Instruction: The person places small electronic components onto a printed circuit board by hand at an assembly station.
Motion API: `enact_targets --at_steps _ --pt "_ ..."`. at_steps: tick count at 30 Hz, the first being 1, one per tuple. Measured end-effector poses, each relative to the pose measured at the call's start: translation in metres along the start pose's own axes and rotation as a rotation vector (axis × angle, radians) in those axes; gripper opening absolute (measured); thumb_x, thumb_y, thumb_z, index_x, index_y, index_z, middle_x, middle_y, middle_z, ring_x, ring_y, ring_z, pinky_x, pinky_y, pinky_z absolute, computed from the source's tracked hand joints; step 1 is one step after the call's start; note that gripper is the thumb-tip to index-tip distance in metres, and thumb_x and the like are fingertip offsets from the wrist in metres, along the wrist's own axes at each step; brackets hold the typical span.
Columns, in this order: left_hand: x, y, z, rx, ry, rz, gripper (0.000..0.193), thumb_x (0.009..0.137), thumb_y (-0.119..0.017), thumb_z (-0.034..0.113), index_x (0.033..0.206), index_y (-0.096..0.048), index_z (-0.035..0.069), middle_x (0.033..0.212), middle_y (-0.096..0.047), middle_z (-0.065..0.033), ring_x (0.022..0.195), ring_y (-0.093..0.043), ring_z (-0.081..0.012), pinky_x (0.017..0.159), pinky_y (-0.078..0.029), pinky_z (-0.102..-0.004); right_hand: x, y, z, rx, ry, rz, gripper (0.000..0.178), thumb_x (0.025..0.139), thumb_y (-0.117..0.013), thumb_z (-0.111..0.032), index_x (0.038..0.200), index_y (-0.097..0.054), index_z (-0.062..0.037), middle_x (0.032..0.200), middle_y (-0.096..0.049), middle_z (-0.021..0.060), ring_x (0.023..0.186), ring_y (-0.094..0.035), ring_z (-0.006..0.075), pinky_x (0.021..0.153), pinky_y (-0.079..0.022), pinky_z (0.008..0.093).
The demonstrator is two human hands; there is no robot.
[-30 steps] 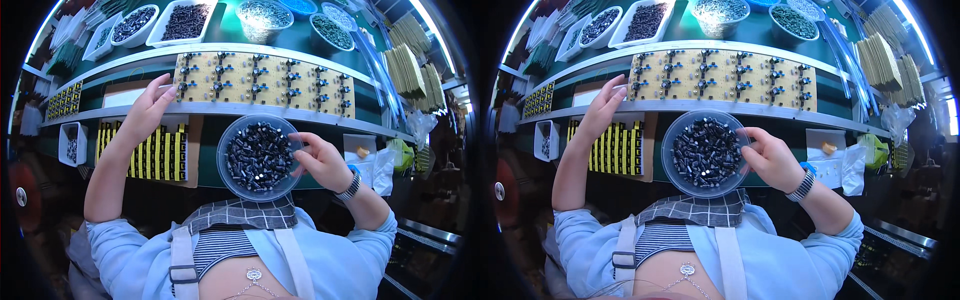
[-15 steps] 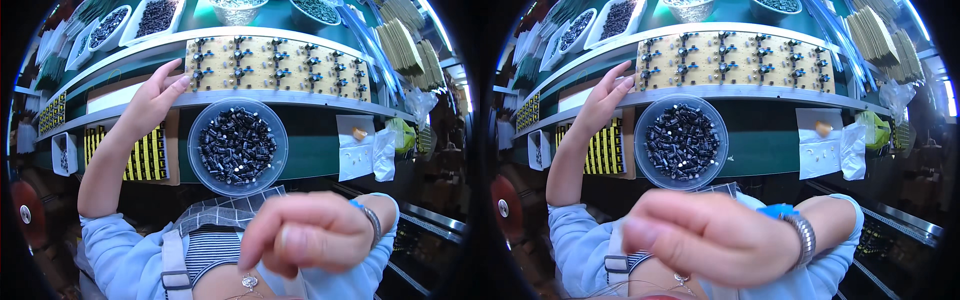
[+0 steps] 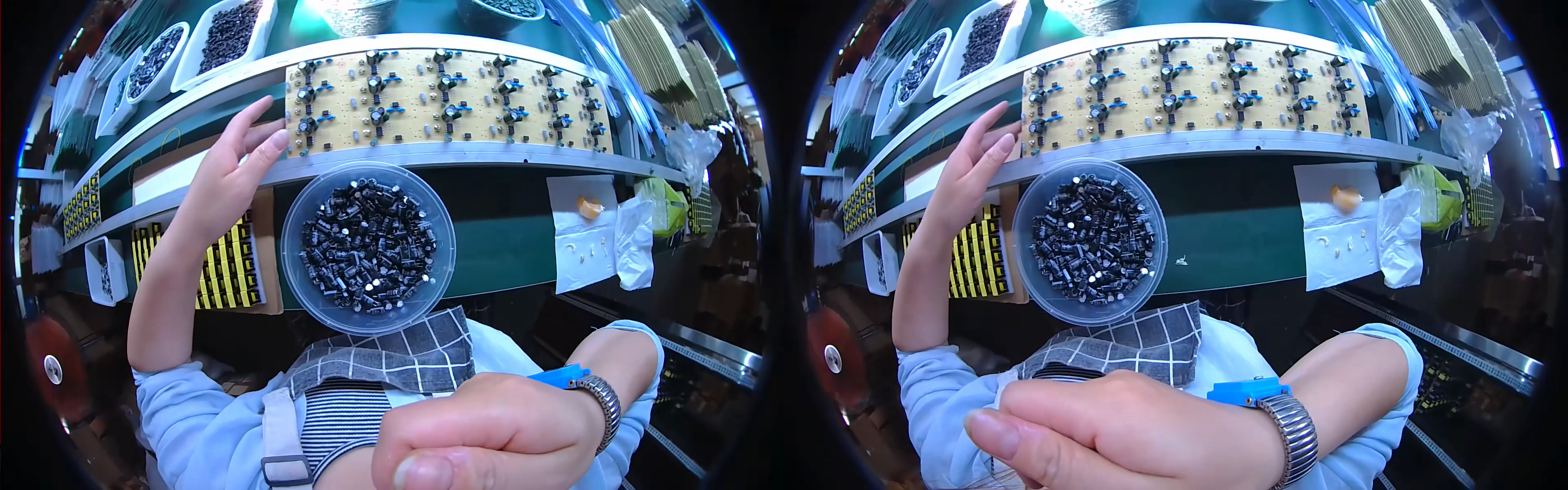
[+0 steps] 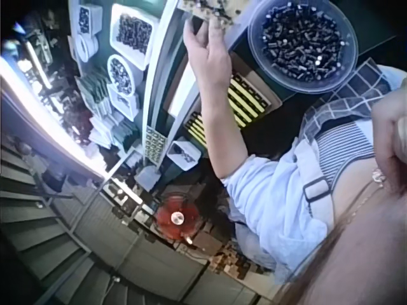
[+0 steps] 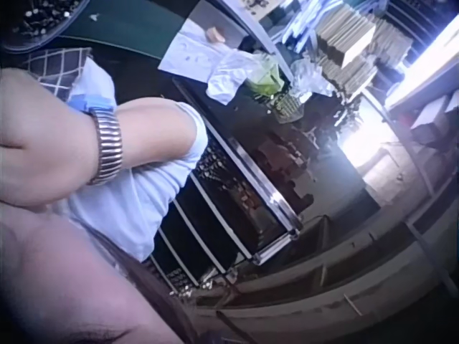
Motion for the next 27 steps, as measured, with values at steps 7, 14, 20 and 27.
enact_targets --at_steps 7,14,20,27 --pt "0.001 0.015 0.004 0.112 -0.144 0.158 0.057 0.100 -0.052 0.029 0.147 -0.036 0.000 0.144 -0.044 -0.0223 0.135 -0.042 -0.0319 0.110 -0.037 -0.0429 -0.029 0.037 -0.006 -0.179 0.101 0.170 0.016 0.100 -0.052 -0.011 0.097 -0.062 0.0013 0.081 -0.064 0.0074 0.066 -0.057 0.0161 0.064 -0.047 0.0228" --pt "-0.018 0.025 0.024 0.203 -0.269 0.225 0.050 0.100 -0.050 0.028 0.144 -0.042 0.005 0.145 -0.046 -0.0153 0.135 -0.042 -0.0298 0.113 -0.033 -0.0427 -0.175 0.148 -0.017 -0.742 0.629 1.156 0.021 0.102 -0.049 -0.016 0.093 -0.062 -0.0020 0.085 -0.062 0.0041 0.064 -0.049 0.0097 0.057 -0.040 0.0217" --pt "-0.019 0.001 0.046 0.313 -0.399 0.135 0.046 0.100 -0.050 0.028 0.141 -0.047 0.007 0.145 -0.047 -0.0130 0.135 -0.043 -0.0274 0.113 -0.032 -0.0432 -0.241 0.233 0.022 -0.863 0.422 1.460 0.027 0.106 -0.042 -0.018 0.109 -0.063 -0.0016 0.090 -0.065 0.0058 0.084 -0.059 0.0137 0.077 -0.047 0.0231" --pt "-0.023 -0.019 0.062 0.281 -0.495 0.080 0.043 0.100 -0.050 0.027 0.138 -0.050 0.007 0.144 -0.048 -0.0129 0.136 -0.042 -0.0277 0.114 -0.032 -0.0443 -0.265 0.215 0.018 -1.099 0.537 1.621 0.018 0.096 -0.057 -0.004 0.112 -0.065 -0.0029 0.097 -0.069 0.0059 0.084 -0.063 0.0149 0.073 -0.050 0.0261"
Point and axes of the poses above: each hand's wrist, its own x-axis towards the middle knuckle, its own y-axis out of the back of the hand, z = x × y, the point moved 10 cm from there along x, towards the middle knuckle
